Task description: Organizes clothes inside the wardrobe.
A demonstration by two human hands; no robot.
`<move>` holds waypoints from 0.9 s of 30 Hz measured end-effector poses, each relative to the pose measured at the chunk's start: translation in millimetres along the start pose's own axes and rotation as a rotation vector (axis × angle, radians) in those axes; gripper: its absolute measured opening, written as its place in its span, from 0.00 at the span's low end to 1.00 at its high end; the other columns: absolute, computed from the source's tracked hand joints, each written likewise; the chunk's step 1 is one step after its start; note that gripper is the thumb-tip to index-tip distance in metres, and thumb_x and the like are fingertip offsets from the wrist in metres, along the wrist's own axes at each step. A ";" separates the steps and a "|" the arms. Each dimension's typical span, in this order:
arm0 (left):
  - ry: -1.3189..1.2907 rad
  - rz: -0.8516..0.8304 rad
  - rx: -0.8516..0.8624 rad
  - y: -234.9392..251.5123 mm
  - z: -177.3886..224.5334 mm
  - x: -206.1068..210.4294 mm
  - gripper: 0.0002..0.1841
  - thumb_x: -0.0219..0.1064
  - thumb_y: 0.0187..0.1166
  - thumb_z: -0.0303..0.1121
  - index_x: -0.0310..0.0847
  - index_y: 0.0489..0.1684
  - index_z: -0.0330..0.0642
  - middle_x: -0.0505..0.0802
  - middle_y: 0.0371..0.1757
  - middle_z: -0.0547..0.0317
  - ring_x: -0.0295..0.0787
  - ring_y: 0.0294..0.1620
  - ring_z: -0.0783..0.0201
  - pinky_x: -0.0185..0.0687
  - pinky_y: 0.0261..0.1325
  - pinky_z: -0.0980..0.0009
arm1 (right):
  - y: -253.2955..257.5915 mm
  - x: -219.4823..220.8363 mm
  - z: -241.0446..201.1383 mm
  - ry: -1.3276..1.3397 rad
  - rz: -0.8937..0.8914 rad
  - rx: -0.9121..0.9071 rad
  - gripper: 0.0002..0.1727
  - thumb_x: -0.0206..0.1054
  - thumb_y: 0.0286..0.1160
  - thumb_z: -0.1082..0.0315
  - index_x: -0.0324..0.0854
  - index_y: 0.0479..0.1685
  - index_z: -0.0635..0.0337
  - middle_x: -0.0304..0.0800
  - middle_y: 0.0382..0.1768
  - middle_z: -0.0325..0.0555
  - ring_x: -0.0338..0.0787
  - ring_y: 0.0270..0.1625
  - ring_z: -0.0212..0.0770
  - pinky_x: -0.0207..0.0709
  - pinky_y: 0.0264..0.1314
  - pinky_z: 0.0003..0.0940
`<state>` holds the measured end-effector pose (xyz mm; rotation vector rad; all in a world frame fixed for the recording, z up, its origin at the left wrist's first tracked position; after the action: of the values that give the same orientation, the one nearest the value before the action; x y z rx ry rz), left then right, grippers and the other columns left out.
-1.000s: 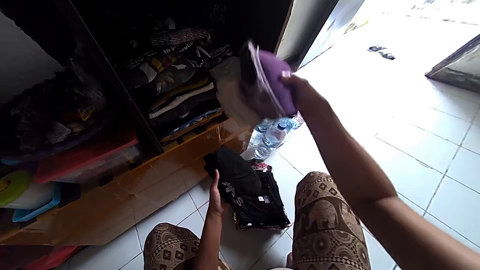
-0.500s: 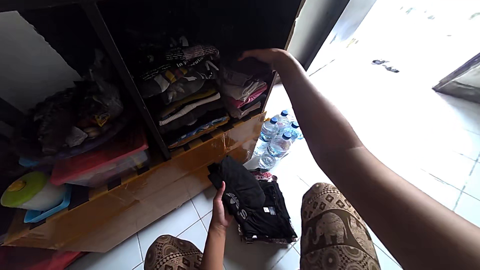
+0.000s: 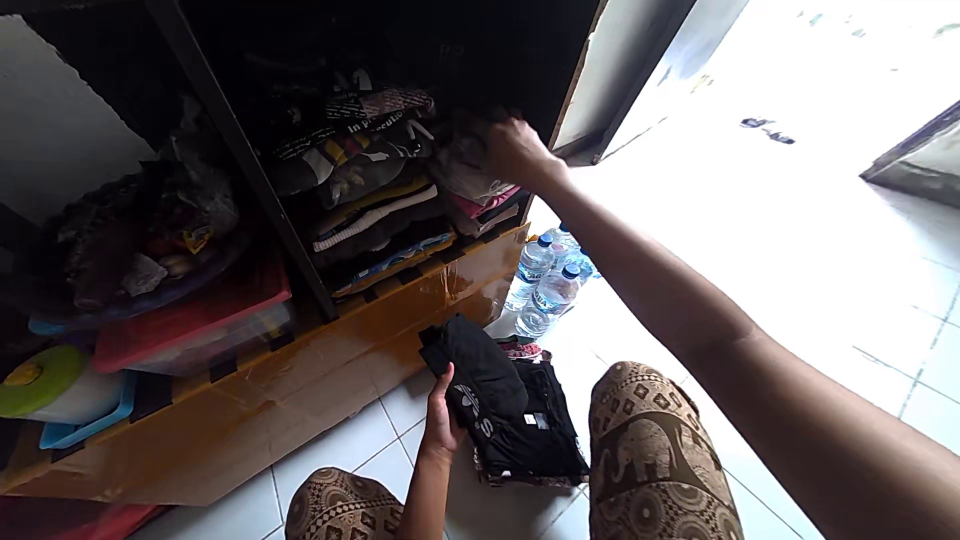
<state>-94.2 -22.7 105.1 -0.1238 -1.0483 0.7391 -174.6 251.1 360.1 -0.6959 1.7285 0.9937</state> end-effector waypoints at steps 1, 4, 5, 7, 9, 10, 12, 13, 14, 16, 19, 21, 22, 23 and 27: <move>0.002 0.005 -0.003 0.2 0.2 0.1 0.20 0.37 0.95 0.39 0.77 0.56 0.44 0.94 0.40 0.60 0.94 0.42 0.70 0.91 0.47 0.71 | -1.2 9.2 1.6 -0.024 -0.003 -0.004 0.25 0.54 0.91 0.59 0.74 0.81 0.60 0.67 0.81 0.73 0.62 0.84 0.78 0.61 0.72 0.79; 0.007 0.004 -0.007 0.9 -0.4 -0.6 0.20 0.38 0.95 0.40 0.78 0.56 0.43 0.95 0.40 0.59 0.95 0.42 0.69 0.91 0.47 0.70 | 0.9 21.1 8.1 -0.085 -0.001 -0.039 0.27 0.48 0.94 0.57 0.70 0.85 0.58 0.58 0.87 0.71 0.52 0.90 0.76 0.47 0.80 0.81; 0.006 0.002 -0.008 1.0 -1.1 -1.1 0.20 0.37 0.95 0.40 0.78 0.56 0.43 0.95 0.40 0.59 0.95 0.42 0.69 0.91 0.47 0.70 | 1.2 20.7 10.5 -0.085 0.008 -0.060 0.27 0.48 0.94 0.56 0.70 0.85 0.58 0.57 0.88 0.71 0.51 0.90 0.76 0.45 0.82 0.80; 0.006 0.008 -0.009 1.7 -1.8 -1.4 0.20 0.37 0.95 0.40 0.78 0.56 0.43 0.95 0.40 0.59 0.95 0.41 0.69 0.91 0.46 0.70 | -2.7 17.3 12.9 -0.089 0.041 -0.110 0.31 0.48 0.93 0.49 0.68 0.86 0.57 0.56 0.89 0.70 0.50 0.91 0.75 0.39 0.84 0.80; 0.003 0.015 -0.010 2.0 -0.7 -1.0 0.20 0.38 0.95 0.40 0.77 0.56 0.43 0.94 0.40 0.59 0.94 0.41 0.69 0.91 0.46 0.70 | -14.2 13.0 10.6 -0.113 0.106 -0.179 0.38 0.52 0.88 0.41 0.65 0.89 0.57 0.55 0.89 0.71 0.48 0.91 0.76 0.32 0.84 0.83; -0.003 0.015 -0.008 1.9 -0.4 -1.2 0.20 0.38 0.95 0.40 0.77 0.57 0.43 0.94 0.40 0.59 0.95 0.41 0.69 0.91 0.46 0.70 | -22.5 12.4 8.5 -0.120 0.143 -0.217 0.41 0.56 0.84 0.39 0.65 0.88 0.58 0.57 0.88 0.71 0.48 0.91 0.77 0.30 0.84 0.84; -0.015 0.016 -0.002 0.3 0.1 -1.9 0.20 0.38 0.95 0.40 0.77 0.57 0.43 0.95 0.40 0.59 0.95 0.41 0.68 0.92 0.46 0.69 | -40.1 17.0 5.1 -0.145 0.213 -0.291 0.48 0.69 0.70 0.38 0.68 0.85 0.62 0.60 0.87 0.71 0.50 0.91 0.76 0.28 0.84 0.85; -0.017 0.014 0.002 -0.4 0.4 -1.9 0.20 0.37 0.94 0.40 0.77 0.56 0.43 0.95 0.40 0.59 0.95 0.41 0.69 0.92 0.46 0.69 | -46.7 21.9 5.1 -0.172 0.234 -0.328 0.51 0.76 0.62 0.38 0.70 0.83 0.63 0.61 0.86 0.72 0.51 0.90 0.77 0.29 0.83 0.85; -0.017 0.012 0.007 -0.9 0.5 -1.5 0.20 0.37 0.94 0.40 0.77 0.56 0.44 0.95 0.39 0.59 0.95 0.41 0.69 0.92 0.46 0.70 | -51.3 26.9 6.2 -0.197 0.213 -0.357 0.53 0.81 0.55 0.40 0.70 0.83 0.62 0.59 0.86 0.73 0.50 0.91 0.77 0.27 0.83 0.86; -0.022 0.013 0.011 -1.4 0.4 -0.5 0.20 0.37 0.94 0.40 0.77 0.56 0.44 0.94 0.39 0.59 0.95 0.41 0.69 0.91 0.46 0.70 | -56.1 36.6 12.4 -0.282 0.122 -0.396 0.57 0.87 0.49 0.43 0.67 0.88 0.50 0.49 0.91 0.71 0.43 0.93 0.75 0.21 0.83 0.85; -0.042 0.012 0.011 -0.6 0.3 -0.7 0.19 0.38 0.94 0.40 0.77 0.55 0.44 0.94 0.39 0.60 0.95 0.40 0.69 0.92 0.45 0.70 | -55.6 43.4 24.2 -0.415 0.097 -0.504 0.62 0.95 0.34 0.52 0.70 0.87 0.44 0.47 0.92 0.68 0.41 0.93 0.76 0.25 0.81 0.87; -0.048 0.010 0.014 -0.5 -0.1 -0.9 0.19 0.38 0.94 0.39 0.78 0.54 0.44 0.95 0.38 0.59 0.95 0.40 0.69 0.92 0.45 0.70 | -51.1 42.8 32.2 -0.432 0.114 -0.554 0.57 0.95 0.35 0.58 0.75 0.83 0.46 0.52 0.91 0.69 0.45 0.92 0.78 0.31 0.80 0.89; -0.046 0.009 0.011 -0.8 -0.3 -0.7 0.19 0.38 0.94 0.39 0.78 0.53 0.44 0.95 0.38 0.60 0.95 0.40 0.69 0.92 0.45 0.71 | -48.1 39.5 35.1 -0.416 0.110 -0.566 0.53 0.93 0.40 0.61 0.76 0.81 0.47 0.55 0.89 0.69 0.46 0.91 0.79 0.33 0.80 0.88; -0.046 0.010 0.009 -1.0 -0.8 -0.5 0.20 0.38 0.94 0.39 0.78 0.53 0.44 0.95 0.37 0.60 0.95 0.39 0.69 0.92 0.44 0.71 | -44.9 34.7 36.5 -0.396 0.100 -0.567 0.49 0.92 0.43 0.61 0.79 0.79 0.46 0.58 0.89 0.68 0.49 0.90 0.79 0.36 0.81 0.87; -0.038 0.006 0.008 -0.4 -1.4 -0.6 0.19 0.38 0.94 0.39 0.78 0.53 0.45 0.95 0.38 0.60 0.95 0.40 0.69 0.92 0.45 0.70 | -33.0 18.1 34.9 -0.293 0.113 -0.574 0.43 0.93 0.39 0.67 0.85 0.69 0.48 0.67 0.84 0.67 0.56 0.87 0.80 0.46 0.82 0.82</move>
<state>-93.1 -23.0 104.1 -0.1061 -1.0815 0.7533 -137.8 264.7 326.9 -0.7660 1.2377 1.6142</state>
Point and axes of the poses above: each hand's wrist, its own y-axis towards the middle knuckle, its own x-axis out of the palm, z = x × y, the point moved 2 cm from there along y, towards the middle knuckle
